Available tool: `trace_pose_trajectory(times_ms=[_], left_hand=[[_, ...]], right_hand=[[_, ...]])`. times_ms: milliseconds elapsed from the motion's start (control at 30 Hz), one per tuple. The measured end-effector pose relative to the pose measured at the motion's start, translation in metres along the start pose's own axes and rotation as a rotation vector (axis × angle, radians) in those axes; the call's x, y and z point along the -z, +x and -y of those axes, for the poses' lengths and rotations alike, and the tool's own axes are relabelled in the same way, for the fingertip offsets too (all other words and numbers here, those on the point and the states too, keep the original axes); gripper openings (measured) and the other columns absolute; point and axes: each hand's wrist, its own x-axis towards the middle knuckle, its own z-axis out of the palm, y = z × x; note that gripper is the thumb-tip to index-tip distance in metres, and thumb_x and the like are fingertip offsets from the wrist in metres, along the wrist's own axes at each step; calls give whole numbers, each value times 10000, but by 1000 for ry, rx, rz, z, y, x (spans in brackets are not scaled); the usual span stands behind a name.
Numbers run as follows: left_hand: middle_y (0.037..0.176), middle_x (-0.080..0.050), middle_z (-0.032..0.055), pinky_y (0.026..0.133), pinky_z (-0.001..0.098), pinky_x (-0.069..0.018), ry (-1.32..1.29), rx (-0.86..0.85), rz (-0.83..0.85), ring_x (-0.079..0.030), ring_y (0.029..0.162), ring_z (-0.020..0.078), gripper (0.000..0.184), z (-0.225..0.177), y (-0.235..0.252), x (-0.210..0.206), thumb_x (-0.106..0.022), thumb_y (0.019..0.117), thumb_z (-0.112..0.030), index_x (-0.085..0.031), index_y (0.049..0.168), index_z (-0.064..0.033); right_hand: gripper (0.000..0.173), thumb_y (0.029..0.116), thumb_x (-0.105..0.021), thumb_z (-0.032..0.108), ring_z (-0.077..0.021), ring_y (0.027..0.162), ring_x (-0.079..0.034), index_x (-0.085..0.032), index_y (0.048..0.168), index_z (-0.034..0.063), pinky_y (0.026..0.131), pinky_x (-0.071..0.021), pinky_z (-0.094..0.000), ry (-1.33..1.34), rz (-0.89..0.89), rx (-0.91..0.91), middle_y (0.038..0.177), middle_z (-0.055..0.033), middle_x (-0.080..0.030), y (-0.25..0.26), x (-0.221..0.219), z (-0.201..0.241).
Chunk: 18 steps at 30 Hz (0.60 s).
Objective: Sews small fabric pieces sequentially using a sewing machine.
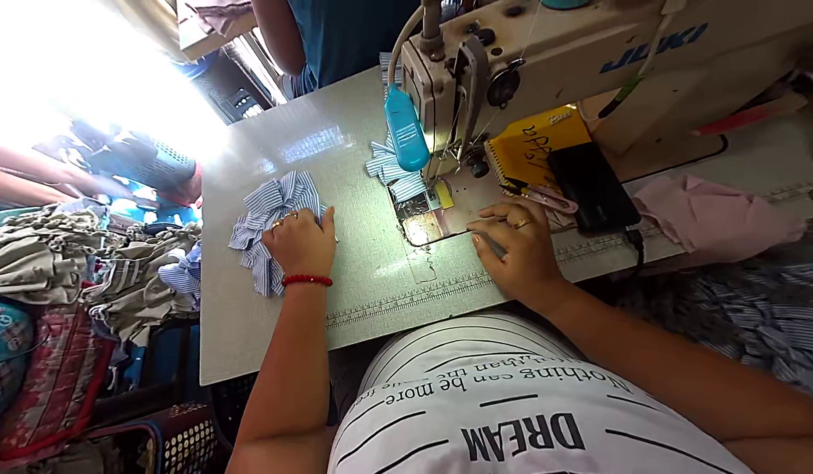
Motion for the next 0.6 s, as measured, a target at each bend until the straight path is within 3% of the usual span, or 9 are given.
trace_pose_trajectory(times_ms=[67,133,267,333,400,467,600], left_hand=[[1142,-681,303,997,711,-387,42,36,58,-627,1132,501,541,-3,14,2,-517,1045,-468,-688,1161,32],[1176,-679,276,968,695,-410,81,47,67,-628,1131,483,407,-3,20,-2,-508,1059,-344,-711,1131,2],[1196,-687,273,932,679,-481,-113,57,43,-654,1130,477,318,1,14,15,-474,1082,-176,-697,1223,2],[1098,-720,234,907,591,-525,-340,5,-19,-699,1015,395,267,2,2,28,-545,1062,-154,-697,1205,12],[996,-725,150,787,429,-571,-561,-115,-34,-697,846,239,229,-3,-16,37,-635,1016,-135,-676,1209,-19],[969,-706,99,759,317,-568,-770,-205,57,-669,809,135,308,-18,-32,46,-706,958,-94,-654,1255,-28],[913,-707,12,731,239,-572,-1040,-317,257,-664,781,58,347,-45,-55,45,-764,884,-67,-676,1219,-50]], right_hand=[[263,976,-582,241,-417,1330,-507,-784,1078,106,1091,-397,-586,1,5,8,1233,-150,-686,-1,1,1],[264,976,-581,247,-409,1340,-502,-783,1080,114,1099,-394,-583,6,7,4,1243,-137,-685,-3,2,2],[267,976,-585,256,-414,1344,-496,-787,1092,126,1092,-393,-589,49,-1,2,1238,-129,-689,-3,7,7],[260,967,-592,242,-390,1299,-535,-788,1085,120,1077,-418,-568,105,3,13,1210,-130,-692,2,11,15],[253,958,-603,229,-316,1163,-601,-783,1087,106,992,-477,-496,191,25,30,1149,-109,-699,10,13,26],[273,954,-627,230,-271,1117,-636,-763,1143,87,968,-512,-466,316,93,3,1141,-99,-714,21,15,39],[448,969,-687,302,-166,1086,-689,-642,1340,56,930,-576,-368,662,316,-210,1174,-85,-722,41,17,56]])
